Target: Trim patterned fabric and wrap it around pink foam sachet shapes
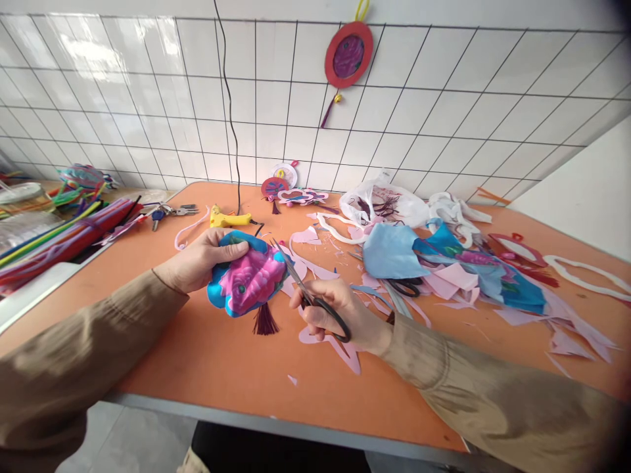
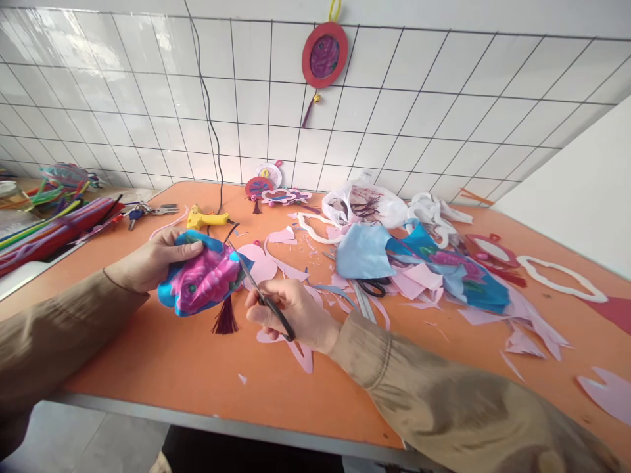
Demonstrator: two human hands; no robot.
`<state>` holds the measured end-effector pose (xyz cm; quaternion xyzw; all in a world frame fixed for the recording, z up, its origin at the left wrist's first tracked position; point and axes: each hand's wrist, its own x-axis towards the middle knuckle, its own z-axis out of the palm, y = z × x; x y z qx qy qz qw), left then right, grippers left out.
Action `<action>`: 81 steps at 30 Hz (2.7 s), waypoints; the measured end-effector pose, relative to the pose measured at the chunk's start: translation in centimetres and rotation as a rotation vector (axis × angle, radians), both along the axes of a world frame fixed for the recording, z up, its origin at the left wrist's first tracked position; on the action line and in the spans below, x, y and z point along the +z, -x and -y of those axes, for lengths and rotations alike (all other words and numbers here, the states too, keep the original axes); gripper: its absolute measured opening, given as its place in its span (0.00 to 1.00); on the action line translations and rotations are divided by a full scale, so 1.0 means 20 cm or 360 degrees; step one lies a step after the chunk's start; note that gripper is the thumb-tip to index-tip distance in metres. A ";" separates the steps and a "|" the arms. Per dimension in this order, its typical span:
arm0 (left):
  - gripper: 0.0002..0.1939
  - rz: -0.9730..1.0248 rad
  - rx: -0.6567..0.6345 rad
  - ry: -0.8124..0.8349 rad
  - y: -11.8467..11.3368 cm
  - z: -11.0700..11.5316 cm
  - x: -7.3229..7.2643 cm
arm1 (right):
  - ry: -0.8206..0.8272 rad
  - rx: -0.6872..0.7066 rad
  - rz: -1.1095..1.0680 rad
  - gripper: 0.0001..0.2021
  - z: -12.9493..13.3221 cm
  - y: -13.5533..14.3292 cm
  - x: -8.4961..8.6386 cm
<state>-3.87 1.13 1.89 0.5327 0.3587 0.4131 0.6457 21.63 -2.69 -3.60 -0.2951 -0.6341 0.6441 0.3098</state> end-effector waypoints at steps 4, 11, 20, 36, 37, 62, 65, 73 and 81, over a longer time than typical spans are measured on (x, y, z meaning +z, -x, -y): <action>0.15 0.0006 -0.0004 -0.0013 0.00 0.00 0.00 | -0.0030 -0.0020 0.0044 0.26 0.00 0.00 0.00; 0.14 -0.0019 0.0005 -0.0040 0.02 -0.01 0.00 | -0.0036 -0.0043 0.0069 0.26 0.00 0.00 0.01; 0.12 0.0004 0.0021 -0.0063 0.02 -0.02 -0.01 | 0.0023 -0.0116 0.0141 0.22 0.01 0.01 0.03; 0.08 0.0187 0.0795 -0.0090 0.03 -0.10 -0.03 | -0.0266 -0.0554 0.0105 0.21 -0.07 -0.03 0.13; 0.07 0.0177 0.0842 -0.0076 0.03 -0.11 -0.04 | -0.0314 -0.0576 0.0165 0.22 -0.09 -0.06 0.15; 0.11 0.0086 0.0868 -0.0135 0.06 -0.17 -0.11 | -0.1405 -0.0691 0.2184 0.19 -0.09 -0.21 0.21; 0.09 0.0069 0.0944 -0.0197 0.07 -0.19 -0.14 | -0.1304 -0.0740 0.2298 0.23 -0.16 -0.27 0.18; 0.08 -0.0099 0.1025 -0.0335 0.08 -0.20 -0.16 | -0.1036 -0.0744 0.2211 0.23 -0.20 -0.32 0.15; 0.09 -0.0183 0.1065 -0.0423 0.08 -0.21 -0.17 | -0.0964 -0.0874 0.1680 0.28 -0.23 -0.33 0.09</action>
